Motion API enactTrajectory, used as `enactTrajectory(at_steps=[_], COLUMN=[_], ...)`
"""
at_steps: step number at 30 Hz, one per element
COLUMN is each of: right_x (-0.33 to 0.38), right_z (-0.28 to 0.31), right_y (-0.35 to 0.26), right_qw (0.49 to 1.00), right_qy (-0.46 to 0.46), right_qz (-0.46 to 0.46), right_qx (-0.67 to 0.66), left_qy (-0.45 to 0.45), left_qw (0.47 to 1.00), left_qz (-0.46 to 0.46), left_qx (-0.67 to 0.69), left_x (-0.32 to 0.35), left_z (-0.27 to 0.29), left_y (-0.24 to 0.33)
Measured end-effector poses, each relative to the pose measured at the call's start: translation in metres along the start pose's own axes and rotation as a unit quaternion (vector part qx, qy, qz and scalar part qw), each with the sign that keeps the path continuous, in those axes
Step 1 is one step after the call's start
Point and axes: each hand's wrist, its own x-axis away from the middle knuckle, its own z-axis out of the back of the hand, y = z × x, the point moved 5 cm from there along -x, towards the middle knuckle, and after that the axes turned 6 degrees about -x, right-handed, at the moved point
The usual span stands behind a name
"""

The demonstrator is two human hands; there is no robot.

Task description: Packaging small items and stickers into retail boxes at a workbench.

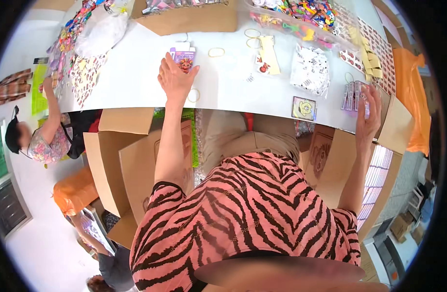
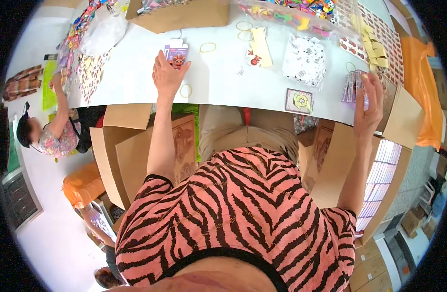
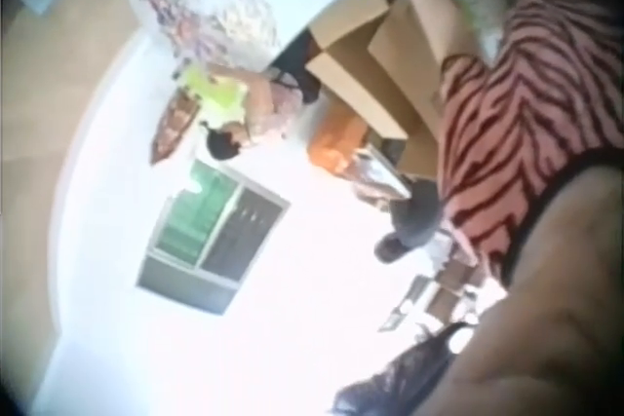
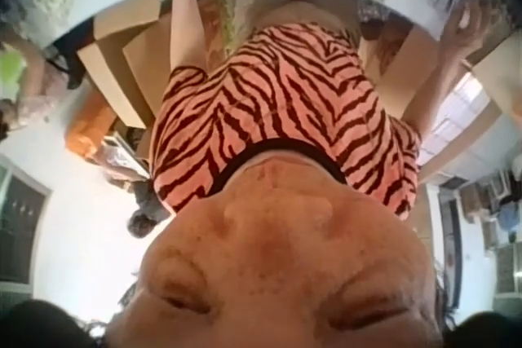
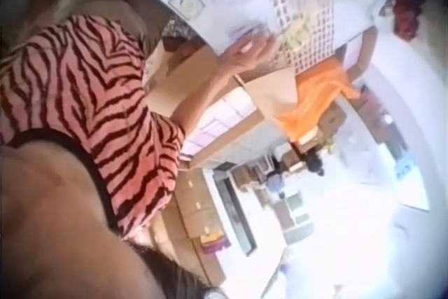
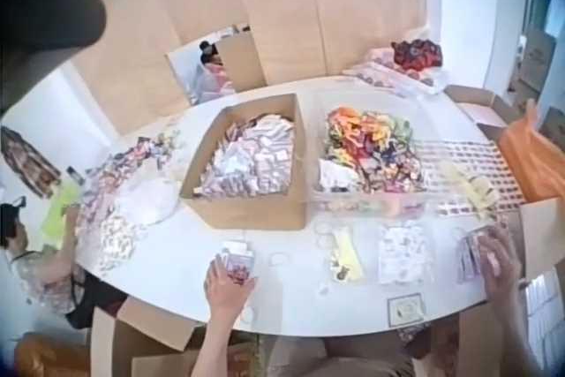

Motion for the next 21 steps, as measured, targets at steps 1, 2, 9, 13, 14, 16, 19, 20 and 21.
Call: enactTrajectory(at_steps=[1, 2, 9, 13, 14, 16, 19, 20, 21], right_x=[0.002, 0.003, 0.005, 0.002, 0.002, 0.000, -0.001, -0.001, -0.001], right_z=[-0.006, -0.010, -0.046, -0.073, -0.079, -0.088, -0.103, -0.107, -0.110], right_y=[-0.009, -0.016, -0.059, -0.085, -0.087, -0.098, -0.112, -0.117, -0.119], right_qw=[1.000, 0.999, 0.994, 0.981, 0.977, 0.974, 0.965, 0.960, 0.960], right_qy=[-0.014, -0.019, -0.084, -0.133, -0.128, -0.134, -0.151, -0.159, -0.160], right_qz=[0.015, 0.013, 0.009, 0.021, 0.040, 0.045, 0.058, 0.064, 0.065], right_qx=[-0.005, -0.023, -0.076, -0.138, -0.164, -0.176, -0.207, -0.223, -0.223], left_qy=[0.003, -0.016, -0.009, 0.021, 0.024, 0.025, 0.037, 0.039, 0.041], left_qw=[1.000, 1.000, 0.999, 0.997, 0.994, 0.990, 0.983, 0.982, 0.981], left_qz=[0.001, 0.019, 0.047, 0.019, 0.030, 0.039, 0.038, 0.045, 0.052], left_qx=[-0.002, -0.005, 0.013, 0.065, 0.098, 0.133, 0.174, 0.178, 0.182], left_x=[-0.002, -0.004, -0.010, -0.004, -0.001, 0.002, 0.006, 0.006, 0.006], left_z=[-0.001, -0.005, -0.003, 0.000, 0.007, 0.015, 0.021, 0.020, 0.020], left_y=[0.000, 0.000, -0.005, -0.006, 0.000, 0.008, 0.010, 0.008, 0.006])
